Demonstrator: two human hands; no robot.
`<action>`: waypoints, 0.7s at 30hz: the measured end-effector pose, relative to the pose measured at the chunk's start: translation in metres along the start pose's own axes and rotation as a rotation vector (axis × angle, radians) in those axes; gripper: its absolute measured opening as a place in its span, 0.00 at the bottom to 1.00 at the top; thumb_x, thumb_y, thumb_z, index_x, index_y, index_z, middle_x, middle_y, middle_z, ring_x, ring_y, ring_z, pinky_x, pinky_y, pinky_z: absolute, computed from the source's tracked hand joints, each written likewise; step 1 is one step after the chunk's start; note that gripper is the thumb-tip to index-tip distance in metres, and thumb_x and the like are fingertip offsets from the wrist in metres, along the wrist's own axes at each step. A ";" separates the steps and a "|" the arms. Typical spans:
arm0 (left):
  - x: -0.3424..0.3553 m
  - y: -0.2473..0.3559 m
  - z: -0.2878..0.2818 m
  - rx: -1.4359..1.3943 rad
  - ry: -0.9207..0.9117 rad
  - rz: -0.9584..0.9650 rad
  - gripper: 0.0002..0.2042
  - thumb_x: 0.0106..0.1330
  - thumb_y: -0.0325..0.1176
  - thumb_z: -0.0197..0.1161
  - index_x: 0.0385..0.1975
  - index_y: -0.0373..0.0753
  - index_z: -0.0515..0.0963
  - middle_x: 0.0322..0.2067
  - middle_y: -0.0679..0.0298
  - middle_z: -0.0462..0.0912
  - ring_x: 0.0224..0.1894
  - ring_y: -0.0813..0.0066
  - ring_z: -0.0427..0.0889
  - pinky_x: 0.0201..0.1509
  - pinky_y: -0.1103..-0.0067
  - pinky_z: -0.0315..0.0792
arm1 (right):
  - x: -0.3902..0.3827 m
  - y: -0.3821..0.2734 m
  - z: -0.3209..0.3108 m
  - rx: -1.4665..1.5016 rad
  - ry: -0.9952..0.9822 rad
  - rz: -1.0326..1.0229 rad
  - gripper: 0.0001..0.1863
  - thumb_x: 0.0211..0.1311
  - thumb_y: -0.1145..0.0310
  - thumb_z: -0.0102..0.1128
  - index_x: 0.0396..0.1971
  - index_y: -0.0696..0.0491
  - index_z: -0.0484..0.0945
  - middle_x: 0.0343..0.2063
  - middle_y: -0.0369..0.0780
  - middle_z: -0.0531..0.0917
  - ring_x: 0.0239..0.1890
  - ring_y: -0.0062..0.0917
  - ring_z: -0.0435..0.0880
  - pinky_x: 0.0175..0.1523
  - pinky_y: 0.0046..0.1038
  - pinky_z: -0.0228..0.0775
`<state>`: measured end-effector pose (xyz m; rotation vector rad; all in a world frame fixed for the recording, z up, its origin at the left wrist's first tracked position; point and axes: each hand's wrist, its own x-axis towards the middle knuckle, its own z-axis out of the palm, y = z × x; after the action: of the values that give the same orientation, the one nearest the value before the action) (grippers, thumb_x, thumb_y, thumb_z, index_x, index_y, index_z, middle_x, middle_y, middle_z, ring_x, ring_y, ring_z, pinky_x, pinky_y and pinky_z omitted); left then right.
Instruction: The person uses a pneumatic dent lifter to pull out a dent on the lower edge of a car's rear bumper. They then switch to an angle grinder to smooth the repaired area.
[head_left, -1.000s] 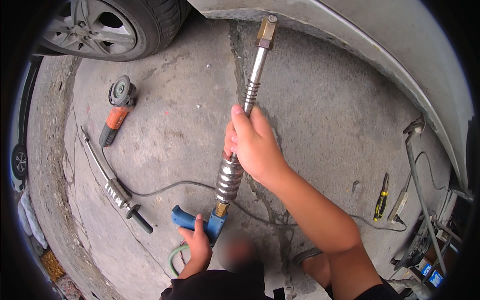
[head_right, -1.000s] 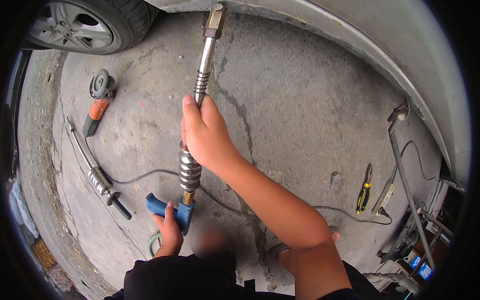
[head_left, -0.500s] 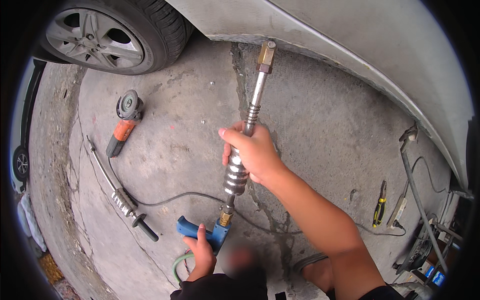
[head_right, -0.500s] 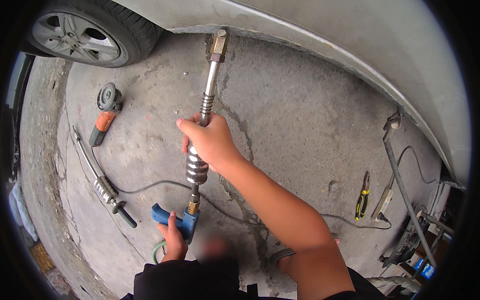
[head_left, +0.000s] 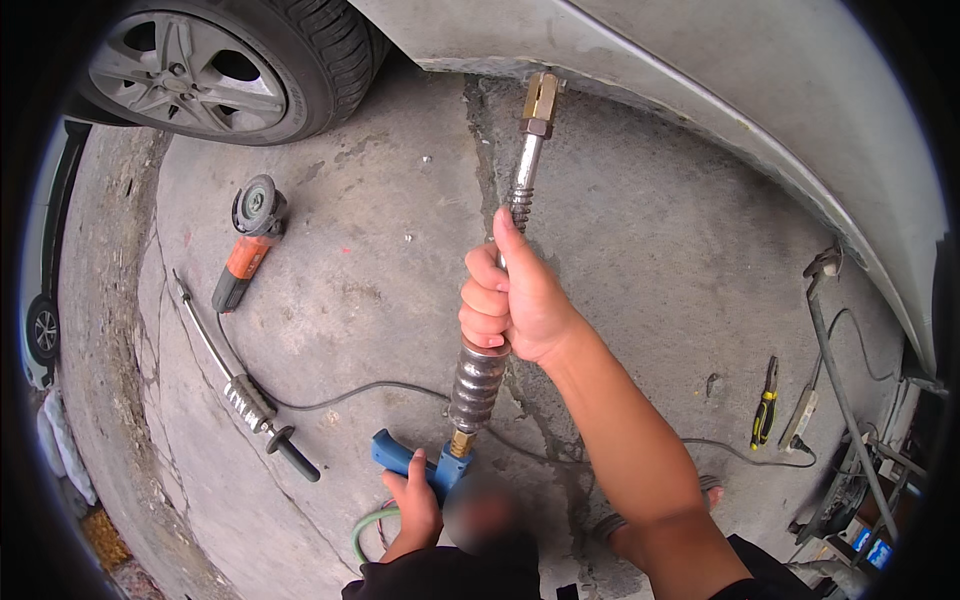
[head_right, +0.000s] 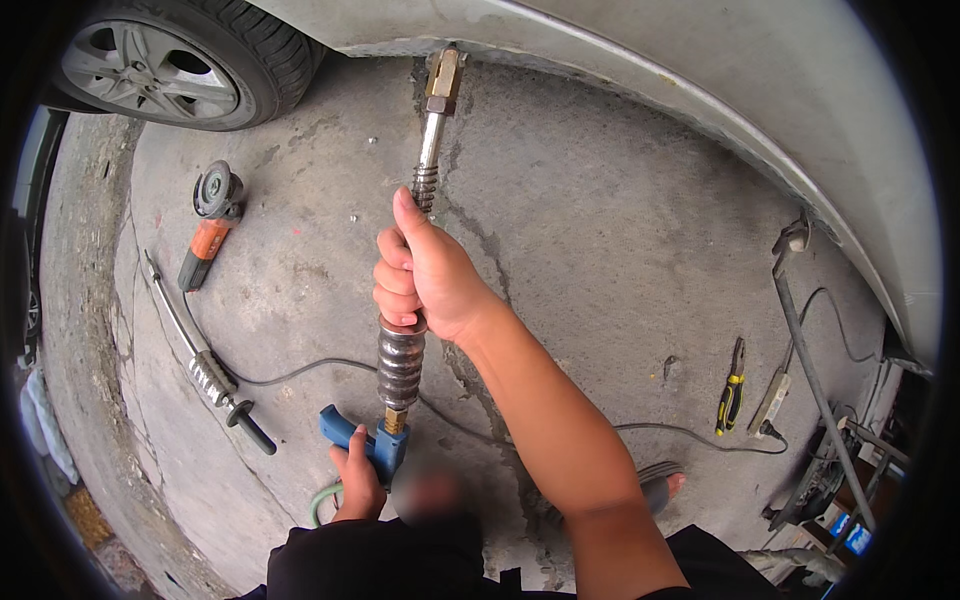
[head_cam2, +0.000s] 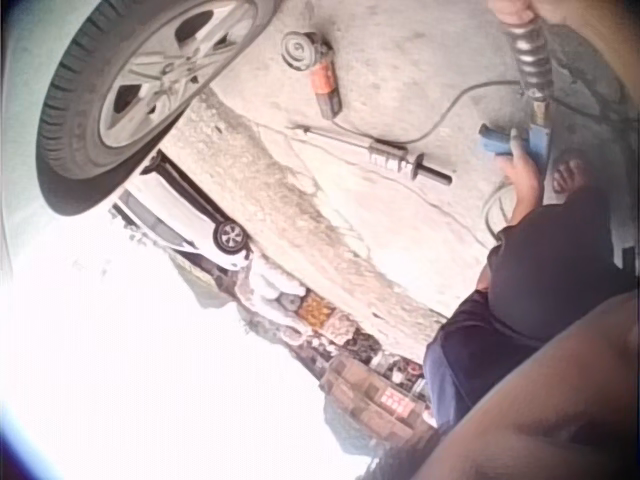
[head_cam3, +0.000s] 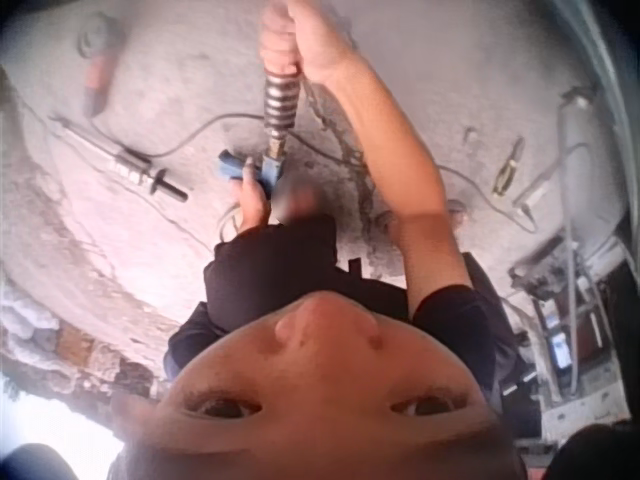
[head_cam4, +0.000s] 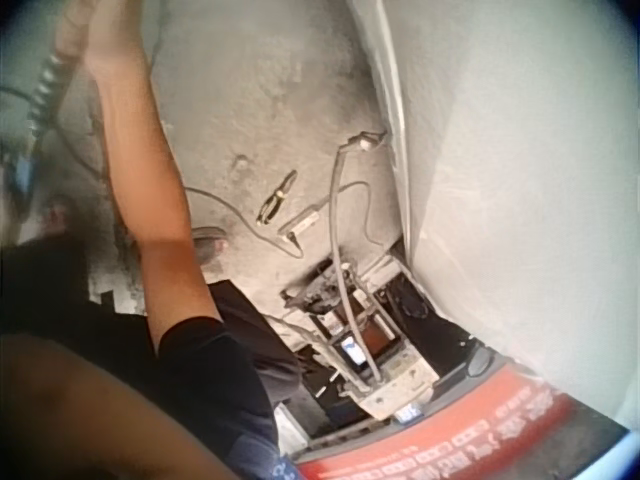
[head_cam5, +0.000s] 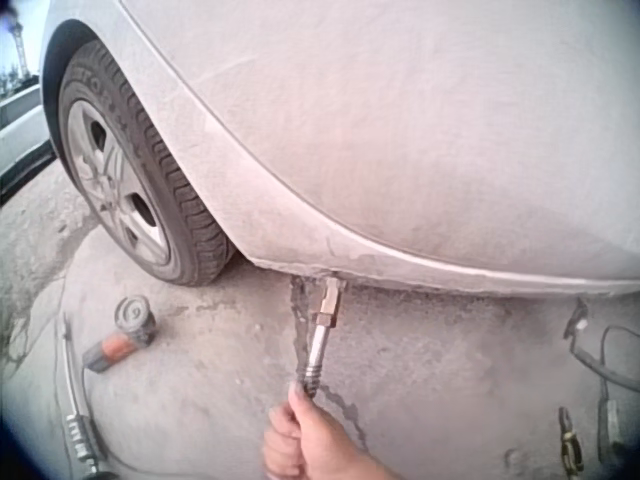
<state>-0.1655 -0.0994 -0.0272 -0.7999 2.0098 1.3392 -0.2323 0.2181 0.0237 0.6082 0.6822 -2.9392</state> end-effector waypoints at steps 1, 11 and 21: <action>-0.004 0.000 0.003 -0.006 -0.025 -0.026 0.23 0.67 0.43 0.64 0.47 0.34 0.61 0.42 0.59 0.70 0.44 0.72 0.69 0.51 0.74 0.66 | 0.005 0.000 -0.025 0.184 -0.421 -0.009 0.35 0.68 0.28 0.33 0.13 0.42 0.52 0.07 0.25 0.49 0.08 0.14 0.47 0.16 0.23 0.47; 0.007 -0.025 -0.006 0.026 0.037 -0.059 0.28 0.64 0.45 0.66 0.49 0.29 0.61 0.45 0.54 0.70 0.47 0.67 0.71 0.55 0.72 0.68 | -0.008 0.033 0.029 -0.373 0.578 -0.176 0.19 0.76 0.52 0.47 0.27 0.50 0.63 0.14 0.32 0.68 0.15 0.17 0.65 0.22 0.25 0.61; 0.007 -0.018 -0.003 -0.026 0.014 -0.065 0.26 0.65 0.45 0.65 0.48 0.31 0.62 0.44 0.56 0.70 0.46 0.69 0.69 0.54 0.72 0.67 | 0.001 0.021 0.036 -0.394 0.549 -0.207 0.19 0.76 0.54 0.48 0.26 0.50 0.62 0.15 0.32 0.67 0.15 0.17 0.65 0.22 0.25 0.61</action>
<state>-0.1568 -0.1086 -0.0414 -0.8805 1.9639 1.3289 -0.2433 0.1834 0.0446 1.3770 1.4015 -2.6748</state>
